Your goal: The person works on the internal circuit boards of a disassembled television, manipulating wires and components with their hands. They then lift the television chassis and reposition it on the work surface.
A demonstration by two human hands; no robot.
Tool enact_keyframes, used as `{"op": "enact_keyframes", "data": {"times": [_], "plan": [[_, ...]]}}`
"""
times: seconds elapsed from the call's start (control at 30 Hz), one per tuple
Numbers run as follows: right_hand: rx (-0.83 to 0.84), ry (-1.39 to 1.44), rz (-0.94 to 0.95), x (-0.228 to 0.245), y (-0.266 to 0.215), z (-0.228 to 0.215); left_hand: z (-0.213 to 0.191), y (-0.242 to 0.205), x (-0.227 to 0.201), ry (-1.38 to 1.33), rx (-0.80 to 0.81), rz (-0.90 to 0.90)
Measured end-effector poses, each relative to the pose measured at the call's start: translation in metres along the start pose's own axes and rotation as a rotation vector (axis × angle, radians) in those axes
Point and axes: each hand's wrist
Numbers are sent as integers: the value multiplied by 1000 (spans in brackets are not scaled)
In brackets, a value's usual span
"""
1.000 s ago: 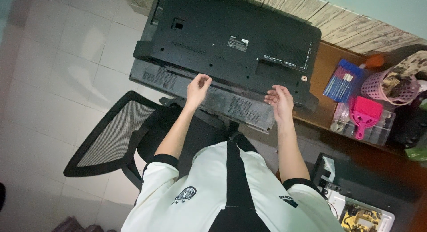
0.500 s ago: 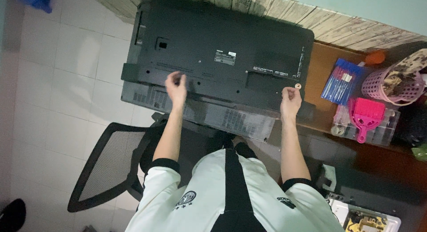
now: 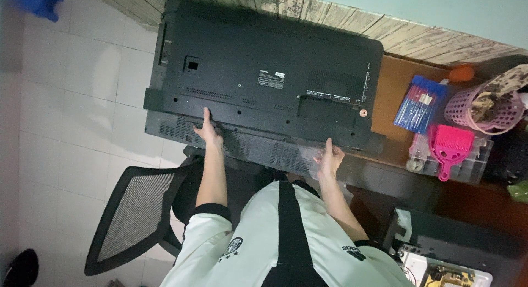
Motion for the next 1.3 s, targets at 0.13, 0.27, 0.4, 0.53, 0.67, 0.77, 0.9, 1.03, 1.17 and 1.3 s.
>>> {"op": "enact_keyframes", "data": {"times": [0.13, 0.27, 0.4, 0.53, 0.67, 0.77, 0.9, 1.03, 1.17, 1.3], "plan": [[149, 69, 125, 10, -9, -4, 8, -20, -14, 0, -1, -18], [308, 115, 215, 40, -29, -2, 15, -16, -13, 24, -16, -39], [305, 120, 243, 36, -23, -3, 17, -8, -4, 61, -49, -39], [375, 139, 245, 19, -7, 0, 16, -13, -4, 93, 2, -79], [114, 257, 183, -19, 19, -1, 16, -34, -8, 15, 12, -88], [137, 272, 219, -9, 7, -4, 14, -26, 1, -51, 22, -124], [269, 267, 319, 26, -23, 5, 21, -33, -2, -61, -43, -124], [451, 279, 342, 2, -6, 22, 14, -28, 0, -60, -24, -119], [326, 294, 338, 0, -7, 31, 19, -59, -28, -69, 12, -129], [366, 373, 326, -1, -15, 28, 1, -55, -30, -86, 137, -205]]}}
Point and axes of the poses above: each hand's wrist, its own y-axis towards the middle knuckle, its own z-axis out of the palm, x = y × z, and after that the axes turned 8 degrees about -y, right-handed
